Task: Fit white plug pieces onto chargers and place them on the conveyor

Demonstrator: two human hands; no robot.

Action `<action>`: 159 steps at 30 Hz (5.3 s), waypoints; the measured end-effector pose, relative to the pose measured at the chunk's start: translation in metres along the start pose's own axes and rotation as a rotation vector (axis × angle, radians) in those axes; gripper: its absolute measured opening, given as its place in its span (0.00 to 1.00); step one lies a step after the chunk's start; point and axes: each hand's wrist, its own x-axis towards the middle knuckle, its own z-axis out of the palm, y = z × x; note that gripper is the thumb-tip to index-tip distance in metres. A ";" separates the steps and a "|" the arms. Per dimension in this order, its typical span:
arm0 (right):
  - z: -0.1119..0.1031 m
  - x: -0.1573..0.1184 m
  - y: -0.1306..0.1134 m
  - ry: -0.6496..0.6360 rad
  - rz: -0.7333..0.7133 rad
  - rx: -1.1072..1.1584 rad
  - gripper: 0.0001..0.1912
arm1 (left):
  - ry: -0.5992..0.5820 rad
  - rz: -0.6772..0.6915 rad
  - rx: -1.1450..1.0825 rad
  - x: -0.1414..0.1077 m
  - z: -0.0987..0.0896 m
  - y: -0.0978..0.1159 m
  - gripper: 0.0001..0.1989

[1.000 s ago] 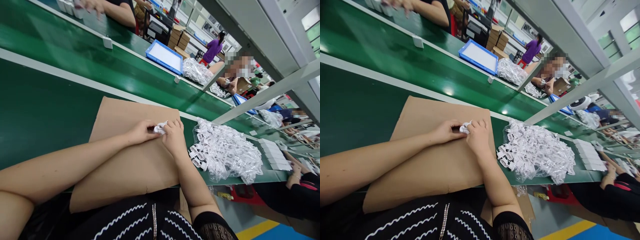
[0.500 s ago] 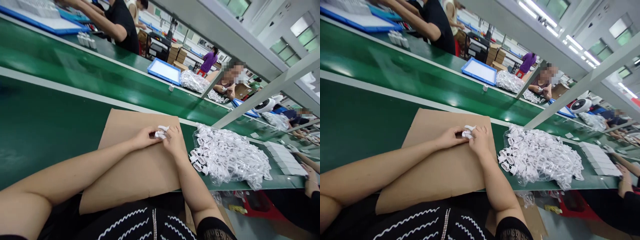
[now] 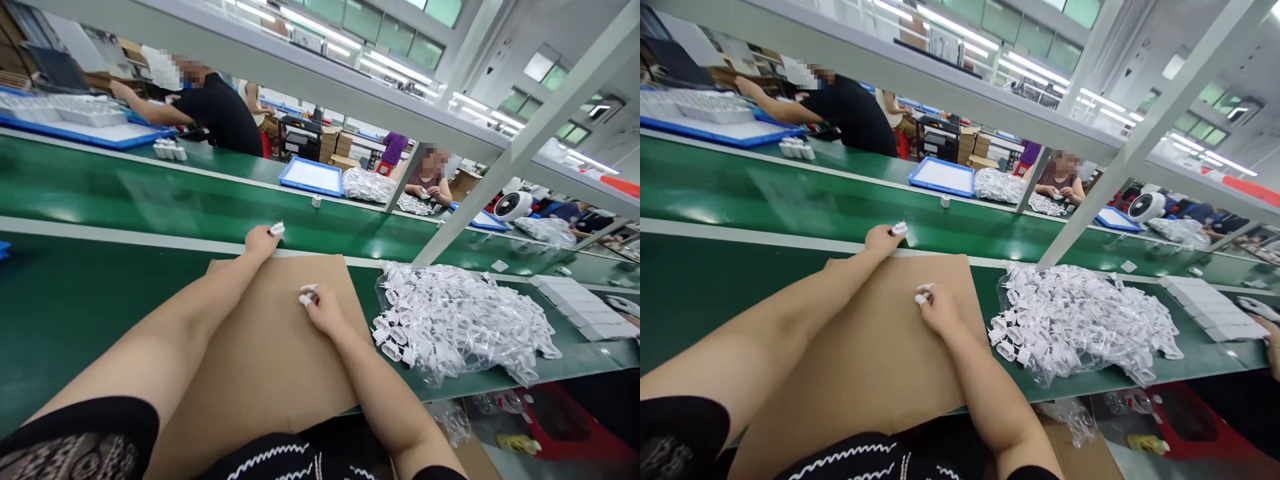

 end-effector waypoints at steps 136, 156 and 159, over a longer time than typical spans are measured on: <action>-0.005 0.014 0.005 -0.340 0.083 0.374 0.13 | -0.472 0.373 -0.660 -0.172 0.022 -0.003 0.15; -0.005 0.015 0.002 -0.341 0.089 0.368 0.13 | -0.453 0.390 -0.638 -0.172 0.021 -0.004 0.14; -0.004 0.014 0.003 -0.335 0.084 0.372 0.13 | -0.453 0.386 -0.646 -0.172 0.021 -0.004 0.14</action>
